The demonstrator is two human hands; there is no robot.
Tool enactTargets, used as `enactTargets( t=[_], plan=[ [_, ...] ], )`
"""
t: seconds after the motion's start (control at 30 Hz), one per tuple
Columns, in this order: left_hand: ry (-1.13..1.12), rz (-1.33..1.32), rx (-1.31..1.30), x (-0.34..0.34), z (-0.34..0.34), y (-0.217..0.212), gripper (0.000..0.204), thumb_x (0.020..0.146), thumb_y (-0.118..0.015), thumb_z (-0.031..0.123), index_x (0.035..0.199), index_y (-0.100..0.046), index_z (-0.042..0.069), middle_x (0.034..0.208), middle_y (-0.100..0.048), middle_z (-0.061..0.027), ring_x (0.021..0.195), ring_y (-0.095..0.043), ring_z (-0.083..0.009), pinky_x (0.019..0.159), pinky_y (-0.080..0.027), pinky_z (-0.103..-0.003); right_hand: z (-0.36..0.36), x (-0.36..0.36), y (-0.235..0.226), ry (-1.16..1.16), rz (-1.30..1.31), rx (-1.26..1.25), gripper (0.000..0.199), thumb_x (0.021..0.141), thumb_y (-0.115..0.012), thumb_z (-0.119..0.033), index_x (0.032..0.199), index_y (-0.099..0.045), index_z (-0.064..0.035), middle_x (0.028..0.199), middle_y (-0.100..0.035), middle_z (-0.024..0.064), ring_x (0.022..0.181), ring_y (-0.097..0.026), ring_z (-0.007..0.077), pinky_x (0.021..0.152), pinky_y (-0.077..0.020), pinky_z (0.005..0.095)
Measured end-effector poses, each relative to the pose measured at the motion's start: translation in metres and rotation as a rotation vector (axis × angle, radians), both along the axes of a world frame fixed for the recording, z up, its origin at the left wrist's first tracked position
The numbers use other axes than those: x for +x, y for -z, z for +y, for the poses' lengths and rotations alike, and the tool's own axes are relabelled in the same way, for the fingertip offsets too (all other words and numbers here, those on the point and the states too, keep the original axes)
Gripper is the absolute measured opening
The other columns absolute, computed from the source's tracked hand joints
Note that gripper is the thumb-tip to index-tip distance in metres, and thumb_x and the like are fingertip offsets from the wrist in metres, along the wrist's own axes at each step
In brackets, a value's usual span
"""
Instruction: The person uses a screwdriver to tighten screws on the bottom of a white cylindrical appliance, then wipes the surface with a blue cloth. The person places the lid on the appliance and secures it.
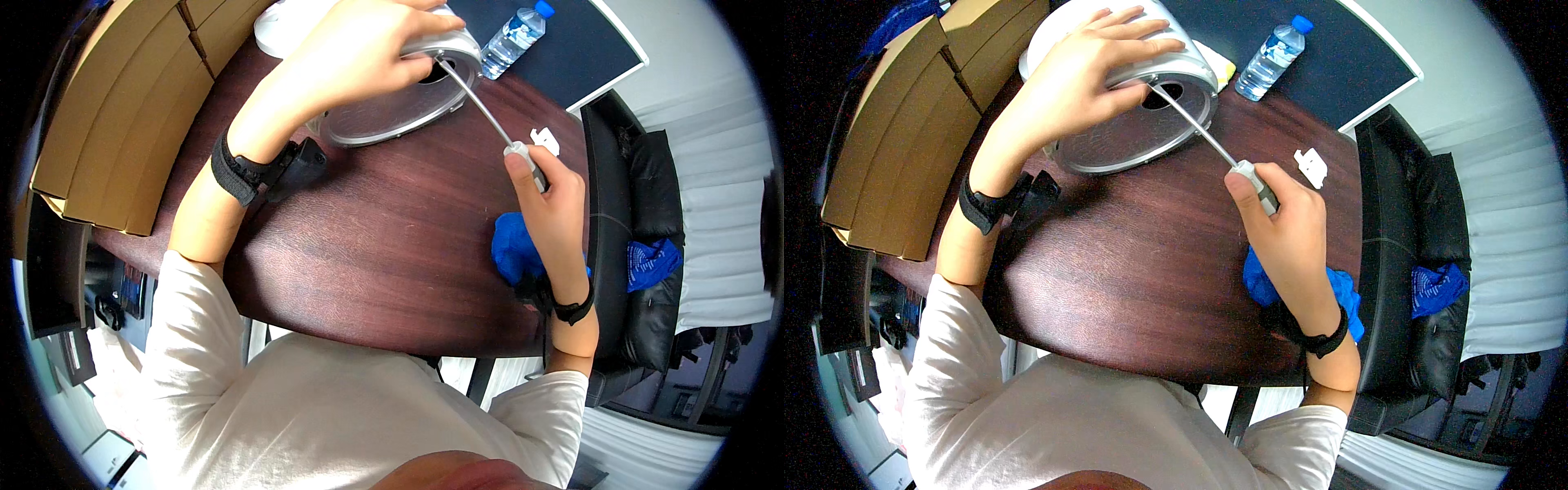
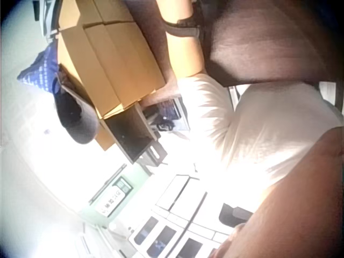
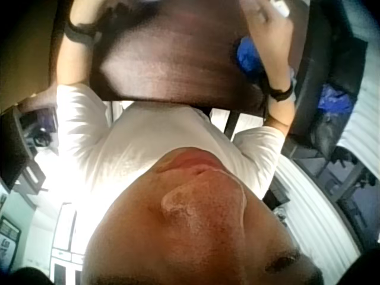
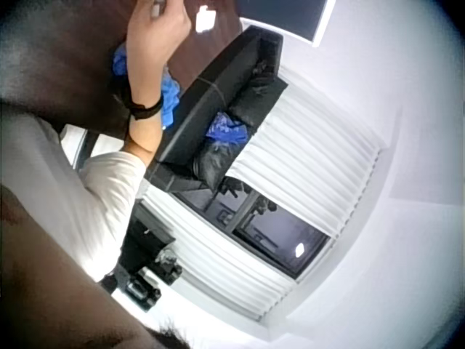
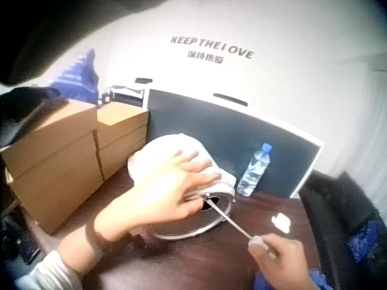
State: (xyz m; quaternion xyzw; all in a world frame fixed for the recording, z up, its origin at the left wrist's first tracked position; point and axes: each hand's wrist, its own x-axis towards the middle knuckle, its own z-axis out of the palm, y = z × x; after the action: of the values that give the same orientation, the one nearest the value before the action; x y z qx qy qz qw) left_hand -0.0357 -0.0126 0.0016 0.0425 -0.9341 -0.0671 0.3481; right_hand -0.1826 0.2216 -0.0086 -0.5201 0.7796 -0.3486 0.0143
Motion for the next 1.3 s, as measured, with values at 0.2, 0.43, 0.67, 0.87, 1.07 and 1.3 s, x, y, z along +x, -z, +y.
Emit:
enactTargets(
  t=[0.2,0.43,0.67,0.87,1.07,1.3],
  plan=[
    [0.01,-0.023,0.048,0.002,0.006,-0.007,0.05,0.077,-0.065,0.017,0.125,-0.061,0.005,0.136,-0.05,-0.0272,0.133,-0.037,-0.049,0.115,-0.024,-0.052,0.002,0.001,0.0,0.029,0.006,0.003,0.029,0.091,-0.067,-0.03,0.089,-0.067,-0.0014,0.058,-0.053,0.0062,0.052,-0.049,0.0105,0.05,-0.0395,0.0277],
    [-0.006,0.002,0.021,-0.001,0.002,-0.002,0.05,0.077,-0.066,0.016,0.125,-0.061,0.004,0.136,-0.051,-0.0263,0.133,-0.038,-0.0485,0.115,-0.025,-0.052,0.0,0.0,-0.005,0.029,0.11,0.008,0.027,0.09,-0.068,-0.029,0.088,-0.067,-0.0028,0.06,-0.056,0.0119,0.051,-0.056,0.023,0.049,-0.0417,0.0328],
    [-0.033,0.039,-0.025,-0.004,0.008,0.0,0.045,0.075,-0.067,0.013,0.118,-0.064,0.002,0.127,-0.056,-0.0251,0.124,-0.046,-0.0468,0.111,-0.032,-0.051,0.001,0.002,-0.025,0.045,0.335,0.109,0.031,0.091,-0.065,-0.034,0.083,-0.064,-0.0032,0.061,-0.057,0.0181,0.055,-0.059,0.0363,0.052,-0.0446,0.0397],
    [-0.035,0.077,-0.085,-0.006,0.009,-0.002,0.04,0.073,-0.067,0.011,0.111,-0.065,0.0,0.114,-0.06,-0.0208,0.111,-0.053,-0.0412,0.104,-0.038,-0.049,-0.003,-0.003,-0.044,-0.027,0.171,0.14,0.035,0.093,-0.062,-0.033,0.08,-0.065,-0.0009,0.058,-0.053,0.0151,0.046,-0.053,0.0228,0.048,-0.0402,0.0337],
    [-0.052,0.07,-0.062,-0.004,0.008,-0.005,0.039,0.072,-0.067,0.012,0.109,-0.065,0.0,0.106,-0.06,-0.0185,0.104,-0.055,-0.038,0.102,-0.039,-0.047,-0.01,-0.011,-0.045,-0.007,-0.478,0.32,0.036,0.096,-0.059,-0.032,0.082,-0.064,0.0005,0.056,-0.048,0.007,0.05,-0.048,0.0081,0.047,-0.0361,0.0303],
    [-0.049,0.101,-0.067,-0.005,0.004,-0.003,0.041,0.073,-0.066,0.013,0.112,-0.064,0.0,0.111,-0.061,-0.019,0.107,-0.055,-0.0389,0.103,-0.038,-0.048,-0.009,-0.007,-0.035,-0.042,0.048,0.148,0.032,0.095,-0.06,-0.031,0.085,-0.065,-0.001,0.055,-0.048,0.0101,0.051,-0.051,0.02,0.051,-0.04,0.0322]
  ],
)
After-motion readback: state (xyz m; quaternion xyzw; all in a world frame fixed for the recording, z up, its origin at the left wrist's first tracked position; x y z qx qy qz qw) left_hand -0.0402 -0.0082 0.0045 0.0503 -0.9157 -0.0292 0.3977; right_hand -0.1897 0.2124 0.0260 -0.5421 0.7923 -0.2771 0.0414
